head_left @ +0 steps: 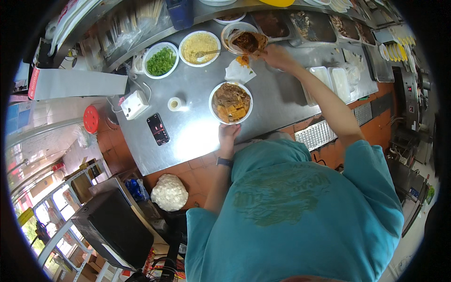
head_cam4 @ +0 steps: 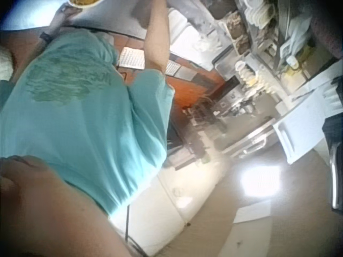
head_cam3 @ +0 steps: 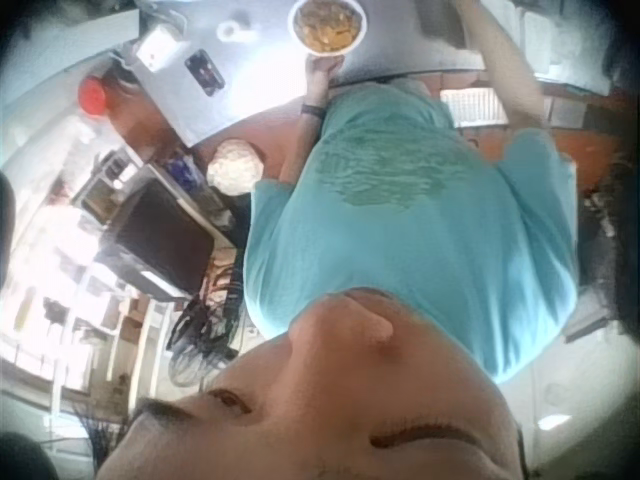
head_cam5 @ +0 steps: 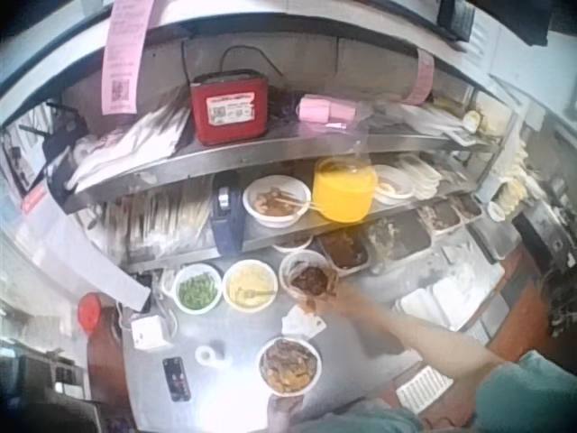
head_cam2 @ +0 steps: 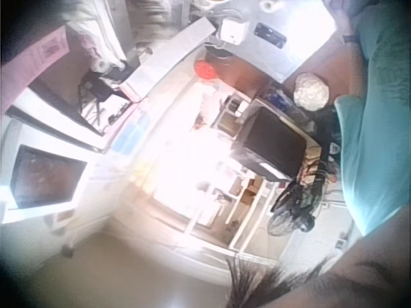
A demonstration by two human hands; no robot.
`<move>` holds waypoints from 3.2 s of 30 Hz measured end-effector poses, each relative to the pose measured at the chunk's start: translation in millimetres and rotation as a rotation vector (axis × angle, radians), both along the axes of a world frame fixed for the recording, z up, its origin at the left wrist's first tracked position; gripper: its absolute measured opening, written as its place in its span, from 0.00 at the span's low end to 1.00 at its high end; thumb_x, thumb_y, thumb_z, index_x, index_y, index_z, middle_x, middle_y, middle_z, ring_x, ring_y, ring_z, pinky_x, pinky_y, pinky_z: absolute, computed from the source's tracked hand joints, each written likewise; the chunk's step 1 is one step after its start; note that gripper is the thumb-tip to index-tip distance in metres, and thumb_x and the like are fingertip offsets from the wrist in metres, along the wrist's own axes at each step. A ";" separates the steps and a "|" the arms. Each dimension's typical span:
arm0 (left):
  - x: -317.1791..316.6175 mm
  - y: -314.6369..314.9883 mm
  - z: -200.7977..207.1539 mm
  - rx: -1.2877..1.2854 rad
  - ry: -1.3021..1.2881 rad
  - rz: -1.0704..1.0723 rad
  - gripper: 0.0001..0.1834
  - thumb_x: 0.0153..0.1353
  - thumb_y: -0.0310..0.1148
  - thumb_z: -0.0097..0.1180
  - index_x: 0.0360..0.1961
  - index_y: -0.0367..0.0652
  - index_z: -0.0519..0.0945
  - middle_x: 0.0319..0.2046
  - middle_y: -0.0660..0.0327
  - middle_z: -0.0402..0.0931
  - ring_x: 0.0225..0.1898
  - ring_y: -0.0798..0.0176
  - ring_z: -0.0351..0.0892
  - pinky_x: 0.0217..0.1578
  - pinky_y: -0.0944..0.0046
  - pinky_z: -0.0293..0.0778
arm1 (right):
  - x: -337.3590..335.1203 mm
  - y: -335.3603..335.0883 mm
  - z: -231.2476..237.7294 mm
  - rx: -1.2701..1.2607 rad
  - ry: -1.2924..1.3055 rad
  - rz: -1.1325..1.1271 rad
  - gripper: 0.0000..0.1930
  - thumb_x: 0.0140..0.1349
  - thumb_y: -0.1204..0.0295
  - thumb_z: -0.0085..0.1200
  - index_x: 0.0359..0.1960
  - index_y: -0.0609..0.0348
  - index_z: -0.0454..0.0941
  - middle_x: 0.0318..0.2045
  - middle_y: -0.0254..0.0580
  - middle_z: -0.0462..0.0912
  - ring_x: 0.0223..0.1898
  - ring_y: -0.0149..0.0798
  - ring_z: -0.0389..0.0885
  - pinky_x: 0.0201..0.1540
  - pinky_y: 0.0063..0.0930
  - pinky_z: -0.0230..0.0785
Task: The person assembles a noodle bowl by adding fried tofu, sliced meat, and noodles into a white bowl using tongs, then ladles broth over the contents. They add a dark sauce, cover the bowl with a yellow lid, and place it in a microwave. The person repeats the process for a second bowl, adding ingredients and covering it.
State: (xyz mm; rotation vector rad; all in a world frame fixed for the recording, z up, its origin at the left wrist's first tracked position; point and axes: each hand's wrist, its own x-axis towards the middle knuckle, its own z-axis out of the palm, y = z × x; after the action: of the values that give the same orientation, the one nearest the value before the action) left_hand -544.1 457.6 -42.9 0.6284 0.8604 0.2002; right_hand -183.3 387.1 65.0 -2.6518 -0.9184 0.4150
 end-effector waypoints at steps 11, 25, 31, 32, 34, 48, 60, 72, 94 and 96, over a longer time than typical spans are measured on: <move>16.7 -24.0 -23.7 0.232 0.060 0.249 0.12 0.65 0.20 0.57 0.35 0.45 0.66 0.36 0.59 0.77 0.44 0.64 0.79 0.52 0.55 0.81 | -18.8 -18.3 41.1 -0.412 -0.283 0.554 0.06 0.55 0.74 0.55 0.30 0.61 0.82 0.32 0.54 0.86 0.35 0.55 0.86 0.38 0.47 0.79; 26.7 -11.0 -17.1 0.246 0.189 0.266 0.15 0.60 0.20 0.59 0.31 0.47 0.64 0.30 0.60 0.75 0.33 0.67 0.76 0.34 0.64 0.81 | 41.8 -38.4 48.1 0.389 1.272 -0.427 0.10 0.69 0.70 0.50 0.42 0.65 0.78 0.15 0.21 0.54 0.16 0.21 0.48 0.18 0.21 0.41; 23.1 1.5 -11.5 0.262 0.215 0.189 0.13 0.62 0.19 0.56 0.30 0.47 0.66 0.34 0.56 0.80 0.36 0.63 0.81 0.38 0.60 0.84 | 39.5 -50.8 80.7 0.496 1.413 -0.557 0.11 0.72 0.71 0.46 0.44 0.68 0.76 0.16 0.19 0.52 0.16 0.20 0.47 0.18 0.18 0.40; 23.8 3.5 -10.0 0.272 0.187 0.182 0.13 0.62 0.19 0.56 0.30 0.47 0.66 0.34 0.56 0.80 0.36 0.63 0.81 0.37 0.60 0.84 | 39.4 -50.9 83.1 0.489 1.399 -0.548 0.11 0.72 0.71 0.46 0.44 0.68 0.76 0.16 0.19 0.52 0.16 0.20 0.47 0.18 0.18 0.40; 26.9 6.9 -8.3 0.258 0.199 0.153 0.12 0.62 0.19 0.56 0.31 0.47 0.66 0.34 0.56 0.80 0.36 0.63 0.81 0.36 0.60 0.84 | 40.3 -50.5 86.1 0.461 1.344 -0.563 0.11 0.72 0.71 0.46 0.44 0.68 0.76 0.16 0.19 0.52 0.16 0.20 0.47 0.18 0.18 0.40; 34.9 3.6 -10.4 0.170 0.157 0.148 0.11 0.61 0.15 0.53 0.31 0.44 0.68 0.36 0.57 0.79 0.37 0.62 0.82 0.39 0.59 0.87 | 48.5 -45.6 105.7 0.454 1.303 -0.546 0.12 0.71 0.69 0.49 0.45 0.69 0.76 0.15 0.18 0.54 0.15 0.18 0.47 0.16 0.16 0.39; 51.4 -3.7 4.9 0.189 0.130 0.016 0.08 0.60 0.16 0.54 0.33 0.41 0.71 0.39 0.56 0.78 0.41 0.61 0.81 0.45 0.59 0.86 | 46.1 -57.0 118.0 0.359 1.195 -0.435 0.12 0.72 0.69 0.49 0.44 0.69 0.77 0.14 0.18 0.51 0.14 0.18 0.45 0.14 0.17 0.38; 81.2 -6.4 -7.8 0.220 0.158 -0.043 0.07 0.61 0.17 0.55 0.36 0.38 0.72 0.38 0.56 0.77 0.40 0.62 0.81 0.44 0.60 0.86 | 14.9 -92.9 174.3 0.278 0.946 -0.193 0.14 0.70 0.69 0.50 0.40 0.71 0.81 0.13 0.18 0.56 0.13 0.17 0.49 0.15 0.18 0.39; 71.6 -8.0 -7.2 0.096 0.077 -0.063 0.07 0.67 0.20 0.52 0.42 0.37 0.67 0.40 0.49 0.77 0.40 0.54 0.85 0.47 0.57 0.86 | -166.9 -188.0 62.5 -0.123 -0.055 0.473 0.24 0.60 0.57 0.63 0.49 0.64 0.76 0.22 0.43 0.80 0.30 0.43 0.83 0.30 0.36 0.73; 71.5 -7.2 -4.5 0.093 0.070 -0.067 0.08 0.67 0.20 0.51 0.43 0.37 0.66 0.40 0.49 0.77 0.40 0.54 0.85 0.47 0.57 0.86 | -165.3 -186.9 61.0 0.050 0.137 0.296 0.19 0.63 0.61 0.60 0.48 0.62 0.78 0.20 0.41 0.77 0.27 0.40 0.81 0.29 0.34 0.71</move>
State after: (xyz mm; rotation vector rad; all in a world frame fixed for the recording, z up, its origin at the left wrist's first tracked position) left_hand -472.6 450.5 -47.4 0.7534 0.8994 0.1592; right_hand -348.6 200.2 126.0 -2.4126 -1.2629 0.6238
